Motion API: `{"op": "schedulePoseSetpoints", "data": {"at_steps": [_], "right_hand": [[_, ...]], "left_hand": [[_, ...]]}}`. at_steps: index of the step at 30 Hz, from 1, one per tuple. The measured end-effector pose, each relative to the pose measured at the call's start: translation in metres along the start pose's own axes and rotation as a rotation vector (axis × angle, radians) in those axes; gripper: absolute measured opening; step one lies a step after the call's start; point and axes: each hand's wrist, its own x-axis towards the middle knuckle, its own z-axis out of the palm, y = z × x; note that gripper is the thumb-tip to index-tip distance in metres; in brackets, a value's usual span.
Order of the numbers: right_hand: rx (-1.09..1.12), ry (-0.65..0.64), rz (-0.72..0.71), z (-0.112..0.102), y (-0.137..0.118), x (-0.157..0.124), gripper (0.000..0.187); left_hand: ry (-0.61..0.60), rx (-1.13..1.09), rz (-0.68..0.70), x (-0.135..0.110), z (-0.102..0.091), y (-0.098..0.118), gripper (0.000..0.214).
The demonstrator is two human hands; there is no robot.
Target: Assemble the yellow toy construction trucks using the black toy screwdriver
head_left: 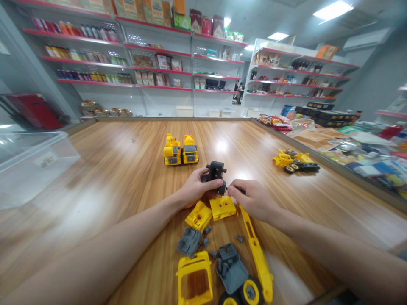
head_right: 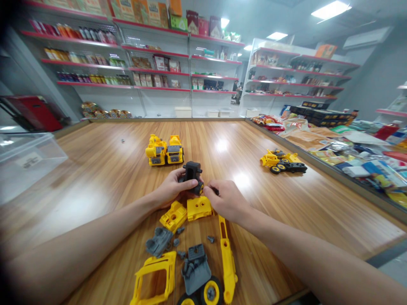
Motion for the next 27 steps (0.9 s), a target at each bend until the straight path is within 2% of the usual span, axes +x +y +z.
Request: {"op": "schedulePoseSetpoints", "data": {"at_steps": [4, 9, 18, 27], "right_hand": [[0.033, 0.002, 0.034, 0.0018, 0.0045, 0.0015, 0.038], [0.019, -0.011, -0.003, 0.0012, 0.0038, 0.0017, 0.031], [0.039, 0.042, -0.053, 0.0009, -0.0002, -0.001, 0.011], [0.036, 0.077, -0.077, -0.0015, -0.004, -0.0014, 0.008]], "left_hand": [[-0.012, -0.03, 0.012, 0.0014, -0.0015, -0.0012, 0.037], [0.02, -0.067, -0.004, 0.003, -0.0003, -0.0001, 0.038], [0.075, -0.076, -0.017, 0.0037, 0.002, 0.0015, 0.037], [0.025, -0.074, -0.006, 0.0034, 0.0009, 0.0008, 0.037]]}}
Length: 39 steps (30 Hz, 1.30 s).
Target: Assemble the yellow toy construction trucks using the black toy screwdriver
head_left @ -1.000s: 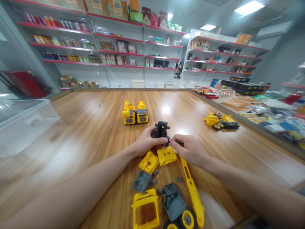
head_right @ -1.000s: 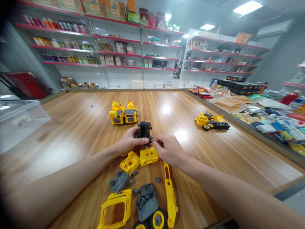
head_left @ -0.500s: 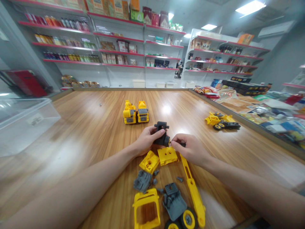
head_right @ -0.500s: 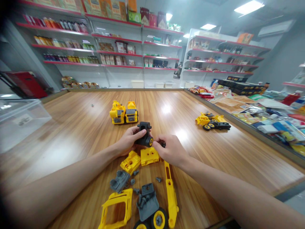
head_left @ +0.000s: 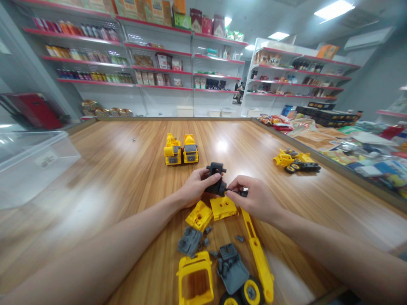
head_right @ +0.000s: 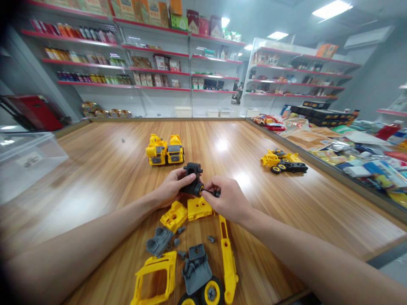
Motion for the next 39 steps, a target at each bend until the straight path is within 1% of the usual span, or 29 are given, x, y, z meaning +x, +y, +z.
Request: {"op": "schedulePoseSetpoints", "data": {"at_steps": [5, 11, 17, 24, 28, 34, 39], "right_hand": [[0.021, 0.012, -0.005, 0.0, -0.0001, -0.0004, 0.005], [0.014, 0.017, -0.027, 0.0022, 0.0036, -0.0008, 0.004], [-0.067, 0.071, -0.095, 0.0015, 0.0054, -0.0002, 0.005], [-0.085, 0.082, -0.143, 0.0015, 0.0053, 0.0003, 0.007], [-0.075, 0.077, -0.128, 0.0026, 0.004, -0.0007, 0.007], [-0.06, 0.077, -0.107, 0.0041, 0.0043, -0.0011, 0.005], [-0.061, 0.085, -0.069, 0.0046, 0.0054, -0.0009, 0.005]], "left_hand": [[0.029, -0.019, -0.018, -0.0001, 0.0008, 0.0014, 0.036], [-0.005, 0.008, -0.01, 0.0001, -0.0012, 0.0, 0.034], [-0.011, 0.026, -0.016, -0.0003, -0.0019, -0.0008, 0.033], [-0.013, 0.019, -0.028, 0.0007, -0.0018, -0.0014, 0.034], [0.016, 0.007, -0.022, 0.001, -0.0006, -0.0005, 0.035], [-0.016, 0.056, -0.01, -0.0001, -0.0012, -0.0006, 0.039], [-0.029, 0.071, 0.01, 0.0, -0.0016, -0.0011, 0.038]]}}
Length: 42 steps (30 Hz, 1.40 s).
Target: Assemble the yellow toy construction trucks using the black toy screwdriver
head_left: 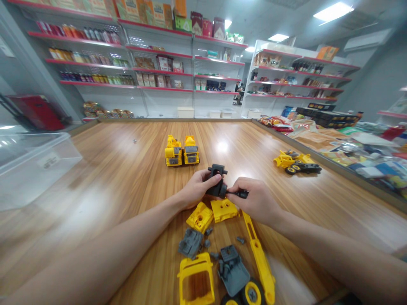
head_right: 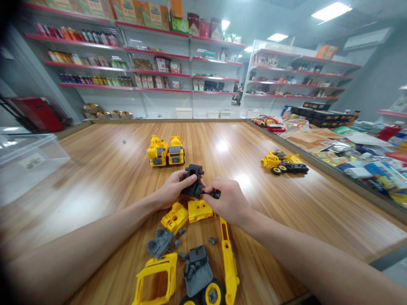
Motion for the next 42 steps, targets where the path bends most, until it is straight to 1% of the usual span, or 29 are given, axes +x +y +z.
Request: {"op": "schedulePoseSetpoints", "data": {"at_steps": [10, 14, 19, 21, 24, 26, 29, 32, 35, 39, 42], "right_hand": [[0.019, -0.031, 0.121, 0.001, 0.001, 0.0, 0.01], [0.062, -0.054, 0.162, 0.0, -0.002, 0.001, 0.013], [0.16, -0.084, 0.294, -0.003, -0.008, 0.004, 0.015], [0.194, -0.086, 0.322, -0.003, -0.009, 0.006, 0.015], [0.216, -0.065, 0.303, -0.004, -0.006, 0.007, 0.015], [0.211, -0.057, 0.268, -0.005, -0.004, 0.008, 0.013], [0.219, -0.07, 0.231, -0.008, -0.003, 0.008, 0.013], [0.272, -0.074, 0.239, -0.008, -0.003, 0.008, 0.012], [0.29, -0.067, 0.241, -0.008, -0.003, 0.008, 0.012], [0.19, -0.045, 0.21, -0.008, -0.004, 0.008, 0.013], [0.137, -0.051, 0.23, -0.01, -0.006, 0.009, 0.014]], "left_hand": [[-0.012, 0.0, 0.055, -0.001, -0.001, -0.002, 0.034], [-0.019, 0.008, 0.078, -0.001, -0.001, -0.002, 0.034], [-0.008, 0.05, 0.124, -0.003, 0.0, 0.0, 0.038], [-0.018, 0.076, 0.147, -0.004, 0.0, 0.001, 0.041], [-0.063, 0.131, 0.141, -0.007, 0.001, 0.005, 0.056], [-0.076, 0.162, 0.123, -0.009, 0.002, 0.006, 0.062], [-0.04, 0.202, 0.132, -0.009, 0.006, 0.007, 0.061], [0.002, 0.231, 0.152, -0.008, 0.008, 0.006, 0.063], [-0.002, 0.237, 0.148, -0.008, 0.007, 0.005, 0.064], [0.006, 0.267, 0.148, -0.007, 0.005, 0.002, 0.061], [0.01, 0.31, 0.176, -0.007, 0.003, 0.002, 0.059]]}}
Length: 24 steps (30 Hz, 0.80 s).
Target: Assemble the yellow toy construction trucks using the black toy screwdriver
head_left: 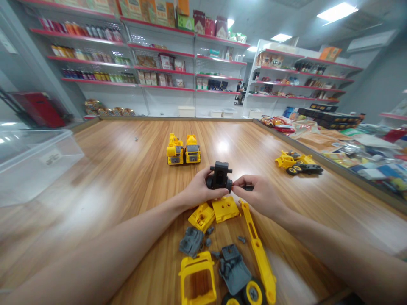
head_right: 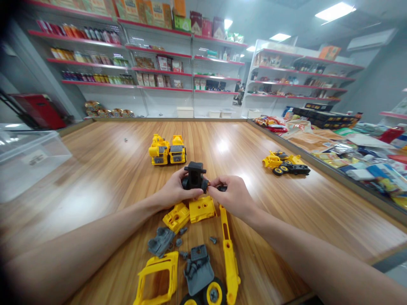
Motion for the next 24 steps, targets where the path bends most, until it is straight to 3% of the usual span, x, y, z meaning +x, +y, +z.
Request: {"op": "schedulePoseSetpoints", "data": {"at_steps": [10, 24], "right_hand": [[0.112, -0.042, 0.084, 0.0002, -0.001, 0.0014, 0.018], [0.463, -0.124, 0.353, 0.0043, 0.0059, 0.0027, 0.027]], "left_hand": [[-0.02, 0.066, 0.07, -0.0008, -0.0021, -0.0008, 0.058], [-0.041, 0.091, 0.083, -0.0001, -0.0029, -0.0042, 0.057]]}}
